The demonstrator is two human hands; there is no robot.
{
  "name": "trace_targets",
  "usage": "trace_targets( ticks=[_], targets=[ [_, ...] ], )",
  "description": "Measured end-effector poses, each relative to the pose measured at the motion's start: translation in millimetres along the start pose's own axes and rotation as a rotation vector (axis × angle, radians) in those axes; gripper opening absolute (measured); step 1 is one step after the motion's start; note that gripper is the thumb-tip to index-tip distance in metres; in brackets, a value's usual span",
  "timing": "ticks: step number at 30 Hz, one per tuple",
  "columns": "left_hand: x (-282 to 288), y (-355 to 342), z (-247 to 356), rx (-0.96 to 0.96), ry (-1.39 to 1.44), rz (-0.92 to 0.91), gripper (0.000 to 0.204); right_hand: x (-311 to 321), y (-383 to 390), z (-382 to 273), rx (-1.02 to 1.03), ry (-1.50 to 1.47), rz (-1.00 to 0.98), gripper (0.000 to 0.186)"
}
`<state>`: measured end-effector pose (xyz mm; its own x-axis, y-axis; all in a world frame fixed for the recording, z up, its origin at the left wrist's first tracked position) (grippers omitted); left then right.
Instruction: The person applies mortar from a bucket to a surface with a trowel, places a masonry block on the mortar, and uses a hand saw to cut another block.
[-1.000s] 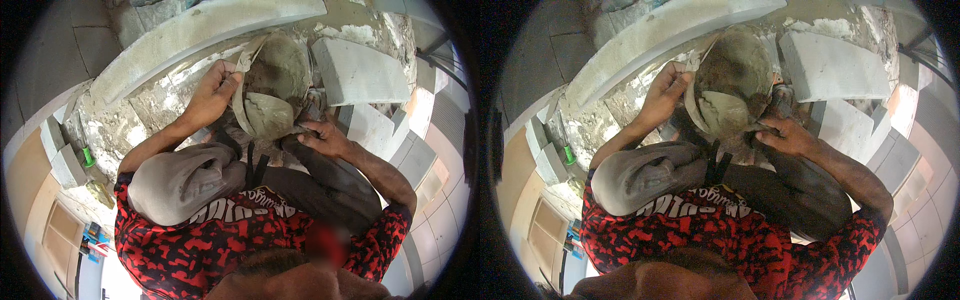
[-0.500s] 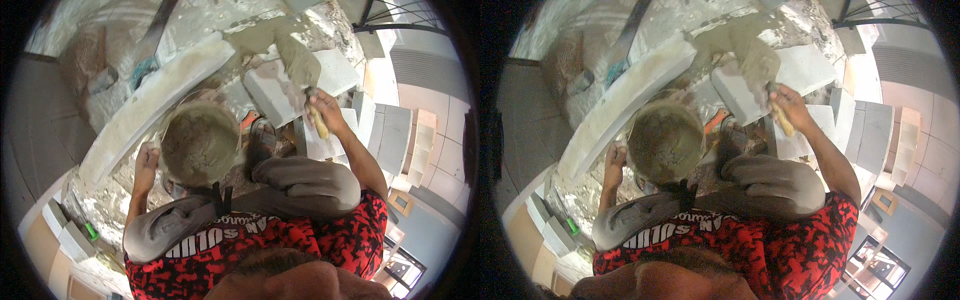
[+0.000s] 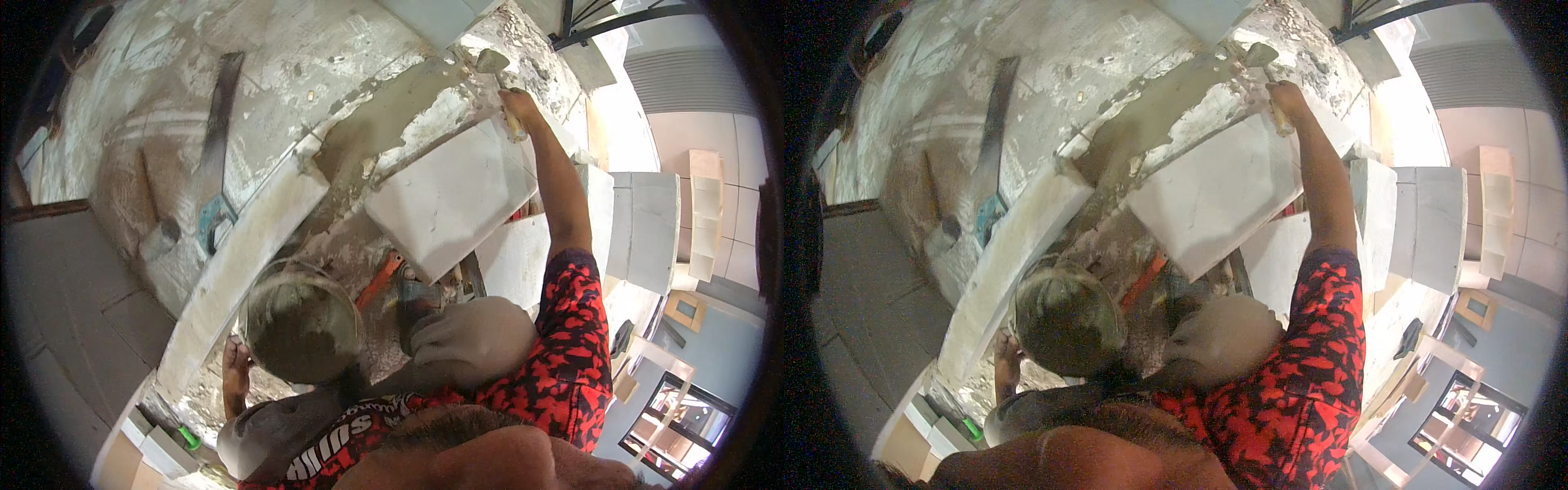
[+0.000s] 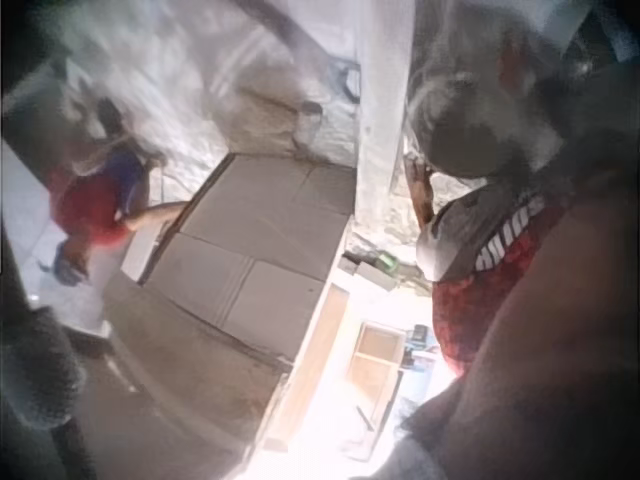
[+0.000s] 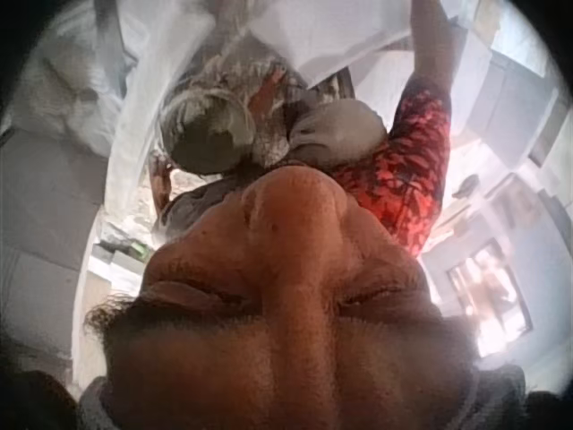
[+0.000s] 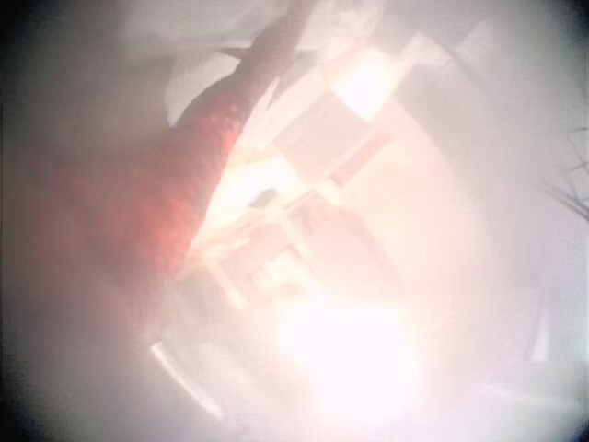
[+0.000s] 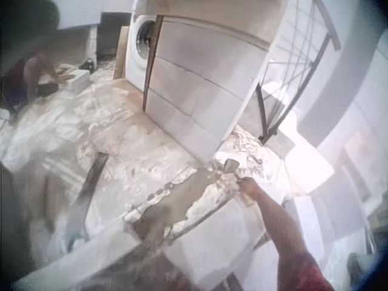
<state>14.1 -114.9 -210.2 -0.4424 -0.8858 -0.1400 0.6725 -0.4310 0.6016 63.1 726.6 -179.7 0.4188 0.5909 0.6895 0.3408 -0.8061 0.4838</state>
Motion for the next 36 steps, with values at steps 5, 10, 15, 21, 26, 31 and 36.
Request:
trace_targets(
  ticks=[5,10,15,21,26,31,36],
  targets=[
    [-0.6,8.8,7.1,0.044,0.065,0.034,0.018,-29.2,-66.4,1.2,0.146,0.314,0.127,0.028],
    [-2.2,-2.0,-3.1,0.098,0.133,0.082,0.013,-35.8,-136.4,26.4,0.243,0.744,0.235,0.047],
    [19.3,18.2,-7.8,0.107,0.187,0.140,0.009,-99.8,-77.2,-27.3,0.152,0.587,0.147,0.041],
    [7.1,-7.9,-9.0,0.108,0.275,0.052,0.009,-118.9,-54.8,-50.0,0.466,1.215,0.198,0.030],
    [10.9,-4.6,-7.4,0.078,0.283,0.079,0.010,-113.4,-15.9,-60.9,0.445,0.954,0.085,0.027],
    [8.9,-9.2,-6.5,0.070,0.285,0.076,0.011,-62.1,-19.8,-53.5,0.414,0.962,0.121,0.028],
    [9.7,-5.6,-4.8,0.069,0.284,0.085,0.011,-40.5,-62.9,-49.1,0.413,0.705,0.251,0.033]
  ],
)
Point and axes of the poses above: each hand's wrist, its own y-axis away from the middle knuckle, its own x-axis out of the back of the hand, z = x × y, the point moved 9 cm from there along -y, towards the middle knuckle, and after that the axes turned 9 degrees about -x, right-handed, at the moved point
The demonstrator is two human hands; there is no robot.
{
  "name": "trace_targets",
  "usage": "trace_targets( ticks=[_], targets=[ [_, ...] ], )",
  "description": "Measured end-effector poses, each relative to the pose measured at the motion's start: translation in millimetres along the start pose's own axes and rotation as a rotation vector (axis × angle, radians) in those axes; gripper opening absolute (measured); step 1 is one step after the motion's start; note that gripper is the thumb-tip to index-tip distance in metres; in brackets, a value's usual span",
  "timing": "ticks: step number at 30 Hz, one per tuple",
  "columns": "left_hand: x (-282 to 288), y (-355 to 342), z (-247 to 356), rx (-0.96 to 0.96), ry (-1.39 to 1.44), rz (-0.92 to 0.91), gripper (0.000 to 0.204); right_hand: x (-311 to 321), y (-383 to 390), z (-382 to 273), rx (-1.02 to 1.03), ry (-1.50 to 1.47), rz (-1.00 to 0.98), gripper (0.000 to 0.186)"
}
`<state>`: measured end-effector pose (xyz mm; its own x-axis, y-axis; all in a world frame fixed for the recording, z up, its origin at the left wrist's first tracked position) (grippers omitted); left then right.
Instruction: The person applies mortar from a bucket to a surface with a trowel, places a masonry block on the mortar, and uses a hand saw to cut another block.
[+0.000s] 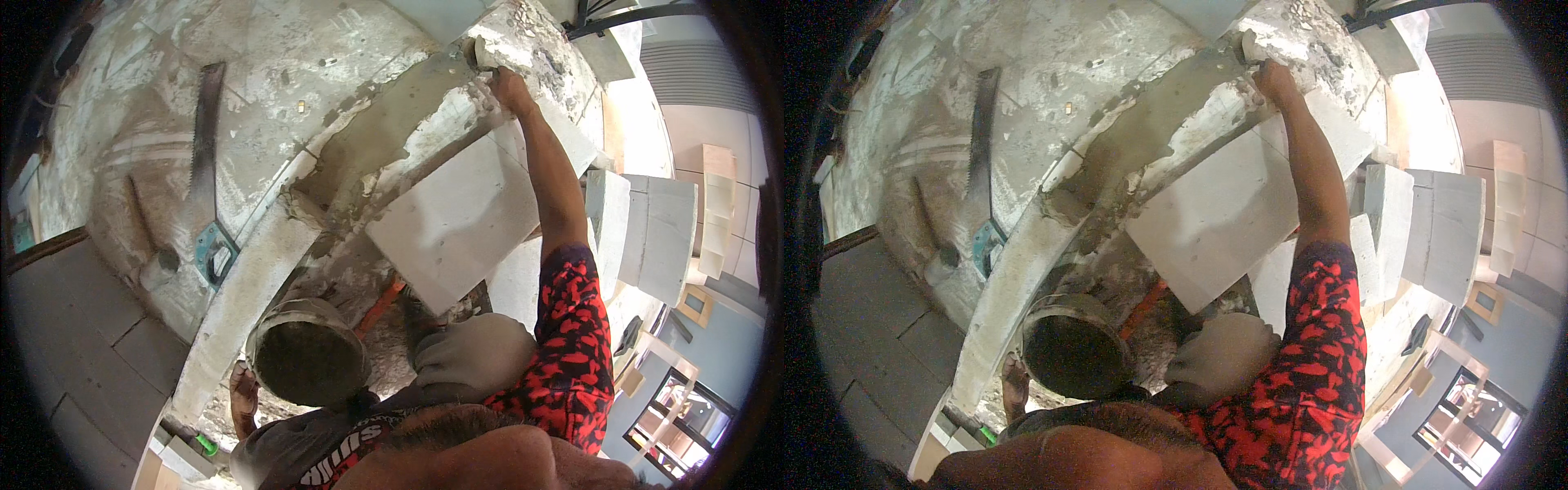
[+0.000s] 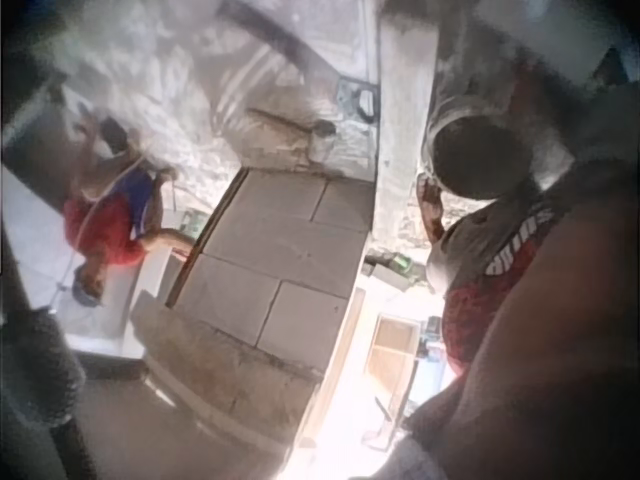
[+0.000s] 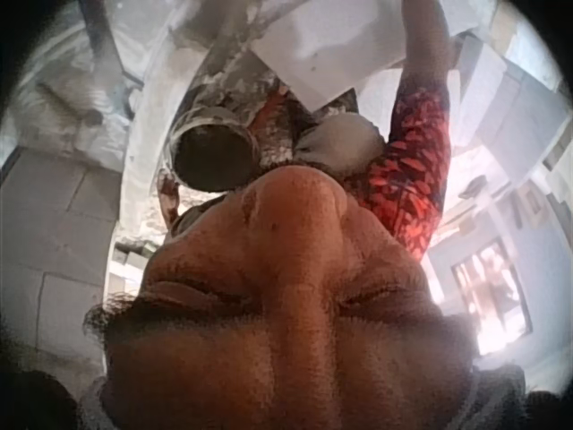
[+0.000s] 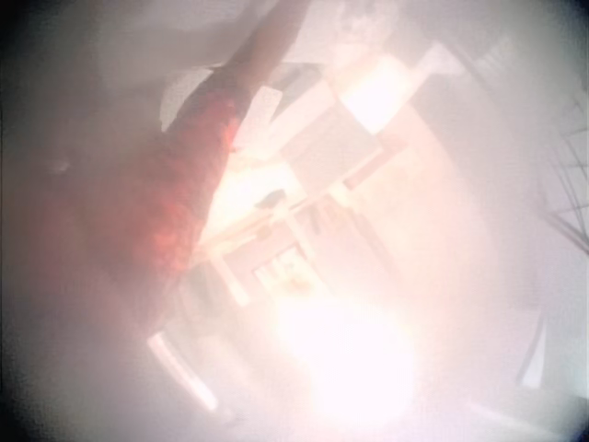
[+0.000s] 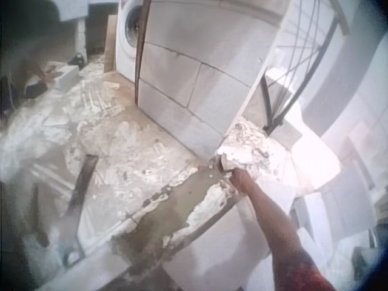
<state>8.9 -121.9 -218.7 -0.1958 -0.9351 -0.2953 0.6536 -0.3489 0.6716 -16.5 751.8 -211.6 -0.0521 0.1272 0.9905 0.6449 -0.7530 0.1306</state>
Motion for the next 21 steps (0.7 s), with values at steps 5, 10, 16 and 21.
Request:
trace_targets(
  ticks=[5,10,16,21],
  targets=[
    [-0.2,0.1,-1.1,0.000,0.007,0.006,0.012,-26.7,-8.5,-26.9,0.170,0.121,-0.073,0.031],
    [-1.9,-1.7,-0.5,0.002,0.018,0.000,0.013,-24.0,33.0,-54.4,0.133,0.276,-0.172,0.028],
    [-0.8,-3.0,0.3,-0.011,0.019,-0.013,0.014,15.7,64.5,-64.6,0.209,0.097,-0.163,0.028],
    [-1.1,-2.5,0.5,-0.013,0.023,-0.016,0.015,-3.8,25.5,-59.4,-0.010,0.234,-0.012,0.033]
  ],
)
Point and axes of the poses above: each hand's wrist, its own y-axis away from the middle knuckle, its own x-axis out of the back of the hand, z = x × y, the point moved 9 cm from there along -y, towards the middle knuckle, and after that the axes turned 9 degrees about -x, right-handed, at the moved point
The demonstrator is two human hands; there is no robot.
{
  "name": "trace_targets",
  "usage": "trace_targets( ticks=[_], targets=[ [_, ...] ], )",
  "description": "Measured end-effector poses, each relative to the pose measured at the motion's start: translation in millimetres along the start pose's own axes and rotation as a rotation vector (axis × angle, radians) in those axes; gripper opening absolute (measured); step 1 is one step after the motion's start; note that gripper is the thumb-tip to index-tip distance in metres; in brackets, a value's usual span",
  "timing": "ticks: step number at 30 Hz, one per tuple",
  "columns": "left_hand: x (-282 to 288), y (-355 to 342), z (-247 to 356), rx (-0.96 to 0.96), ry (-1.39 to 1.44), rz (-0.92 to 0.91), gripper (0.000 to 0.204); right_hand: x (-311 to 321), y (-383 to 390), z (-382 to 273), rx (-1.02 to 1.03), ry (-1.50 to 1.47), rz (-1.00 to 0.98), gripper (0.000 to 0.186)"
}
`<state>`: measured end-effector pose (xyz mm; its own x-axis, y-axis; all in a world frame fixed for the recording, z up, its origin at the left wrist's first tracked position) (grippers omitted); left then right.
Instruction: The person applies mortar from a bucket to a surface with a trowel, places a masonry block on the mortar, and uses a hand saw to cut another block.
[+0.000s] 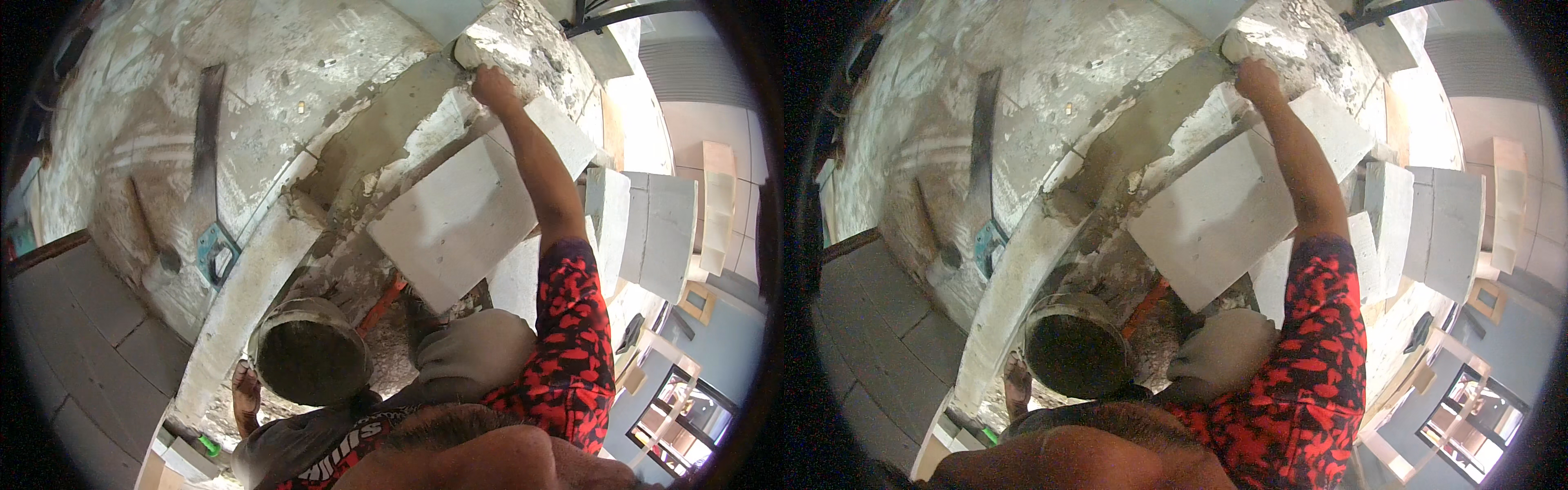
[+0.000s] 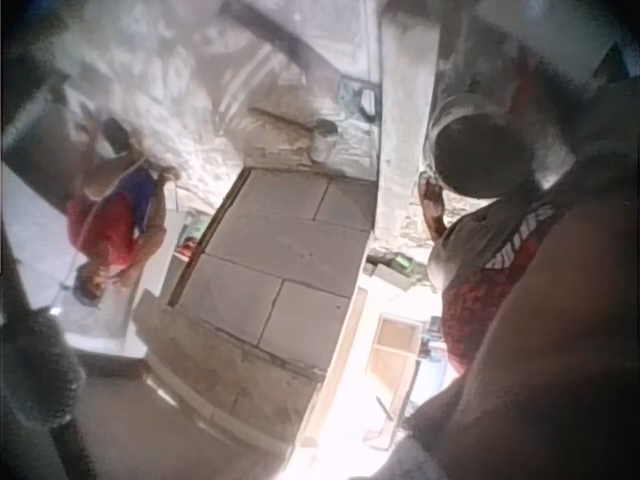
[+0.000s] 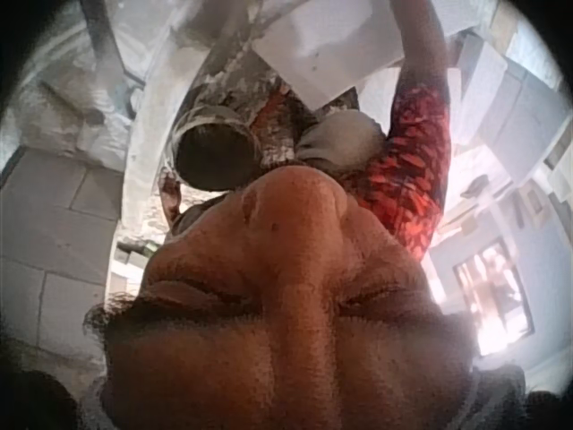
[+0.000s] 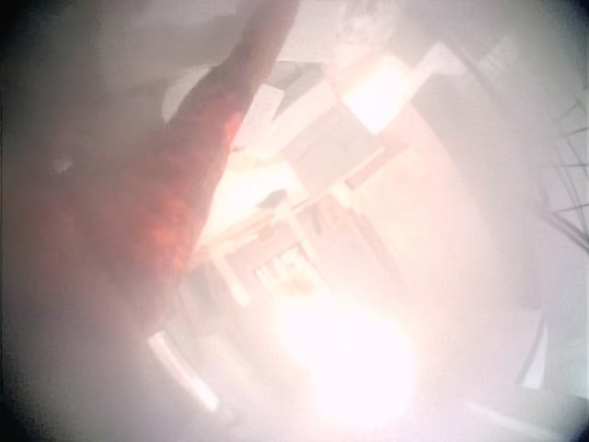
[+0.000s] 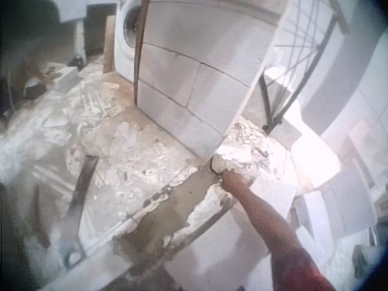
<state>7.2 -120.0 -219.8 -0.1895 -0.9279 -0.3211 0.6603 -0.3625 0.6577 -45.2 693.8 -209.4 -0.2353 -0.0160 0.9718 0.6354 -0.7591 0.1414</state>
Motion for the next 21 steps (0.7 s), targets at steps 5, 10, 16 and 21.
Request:
trace_targets(
  ticks=[5,10,16,21],
  targets=[
    [-4.5,-3.5,0.0,0.004,0.009,-0.020,0.016,-39.2,-15.0,-9.0,-0.051,0.125,-0.072,0.029],
    [-7.0,-3.6,-0.7,-0.007,0.030,-0.040,0.017,-6.7,29.6,-27.5,0.111,0.217,-0.321,0.026],
    [10.2,-0.9,-6.2,0.017,-0.025,0.047,0.018,37.2,25.0,13.5,-0.042,-0.060,-0.178,0.031],
    [17.2,-3.3,-11.8,0.012,-0.014,0.058,0.017,-8.8,-32.1,50.1,-0.017,-0.079,-0.090,0.035]
  ],
)
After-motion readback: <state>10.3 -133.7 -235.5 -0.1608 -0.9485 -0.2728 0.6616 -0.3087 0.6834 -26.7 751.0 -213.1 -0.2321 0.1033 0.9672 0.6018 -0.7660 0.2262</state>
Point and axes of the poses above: each hand's wrist, its own y-axis away from the middle knuckle, its own x-axis out of the back of the hand, z = x × y, the point moved 9 cm from there along -y, towards the middle knuckle, and after that the axes turned 9 degrees about -x, right-handed, at the moved point
